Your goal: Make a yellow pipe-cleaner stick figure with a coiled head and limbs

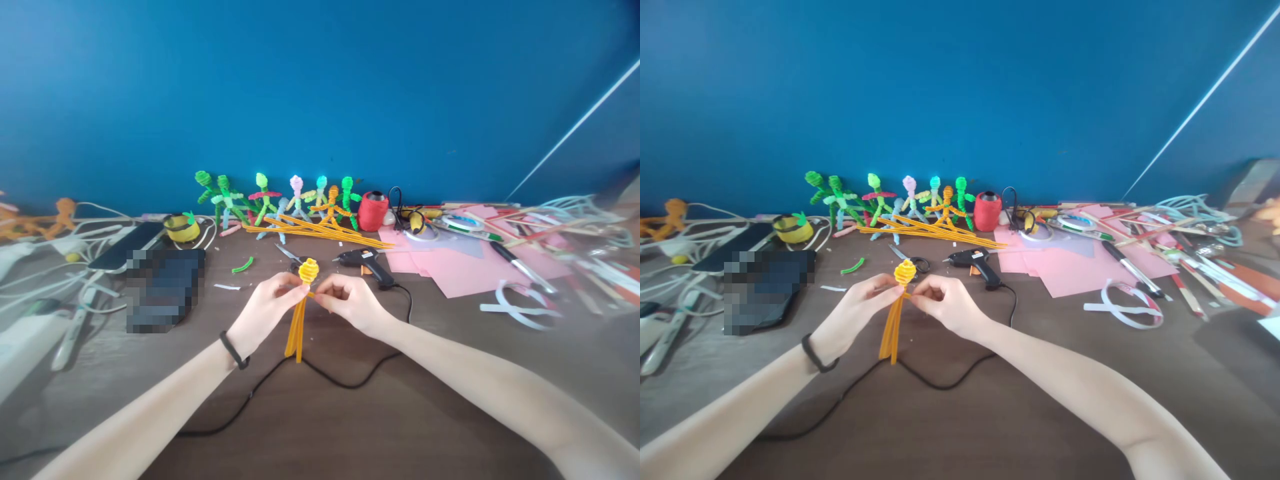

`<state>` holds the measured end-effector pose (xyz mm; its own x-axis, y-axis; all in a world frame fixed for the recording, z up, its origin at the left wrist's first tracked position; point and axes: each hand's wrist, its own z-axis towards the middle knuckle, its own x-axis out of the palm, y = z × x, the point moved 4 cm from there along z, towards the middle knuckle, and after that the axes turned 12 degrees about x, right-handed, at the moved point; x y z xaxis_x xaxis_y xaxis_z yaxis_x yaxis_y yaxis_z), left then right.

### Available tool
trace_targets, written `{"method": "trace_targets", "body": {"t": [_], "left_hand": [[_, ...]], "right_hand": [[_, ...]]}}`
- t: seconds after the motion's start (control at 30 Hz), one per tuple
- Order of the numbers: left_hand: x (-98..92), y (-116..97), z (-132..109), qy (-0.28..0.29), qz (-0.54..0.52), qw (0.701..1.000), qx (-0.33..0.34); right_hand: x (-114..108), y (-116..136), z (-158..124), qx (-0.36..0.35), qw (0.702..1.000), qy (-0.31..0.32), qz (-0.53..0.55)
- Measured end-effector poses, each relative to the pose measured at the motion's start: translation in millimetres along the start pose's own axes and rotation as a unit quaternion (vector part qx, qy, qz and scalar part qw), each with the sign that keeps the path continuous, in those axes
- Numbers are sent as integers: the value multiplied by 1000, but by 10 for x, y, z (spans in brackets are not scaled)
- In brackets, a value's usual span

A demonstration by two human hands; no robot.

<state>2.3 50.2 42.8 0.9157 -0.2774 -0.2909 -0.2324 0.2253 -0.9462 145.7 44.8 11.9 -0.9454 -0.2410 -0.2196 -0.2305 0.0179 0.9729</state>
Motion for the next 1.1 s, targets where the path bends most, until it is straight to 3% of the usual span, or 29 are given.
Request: {"method": "trace_targets", "body": {"t": [0.13, 0.47, 0.67, 0.83, 1.1], "left_hand": [[8, -24, 4, -3, 37, 999, -4], [-9, -61, -23, -19, 7, 1000, -6], [15, -28, -40, -8, -113, 993, -33], [71, -4, -58, 31, -288, 954, -79], [175, 96, -107, 138, -426, 884, -131]], "right_hand": [[11, 10, -17, 0, 1000, 3, -4], [9, 103, -63, -13, 1000, -13, -12], [-14, 114, -59, -15, 1000, -8, -1], [-35, 129, -41, -21, 999, 5, 38], [-12, 120, -34, -23, 998, 35, 53]]}}
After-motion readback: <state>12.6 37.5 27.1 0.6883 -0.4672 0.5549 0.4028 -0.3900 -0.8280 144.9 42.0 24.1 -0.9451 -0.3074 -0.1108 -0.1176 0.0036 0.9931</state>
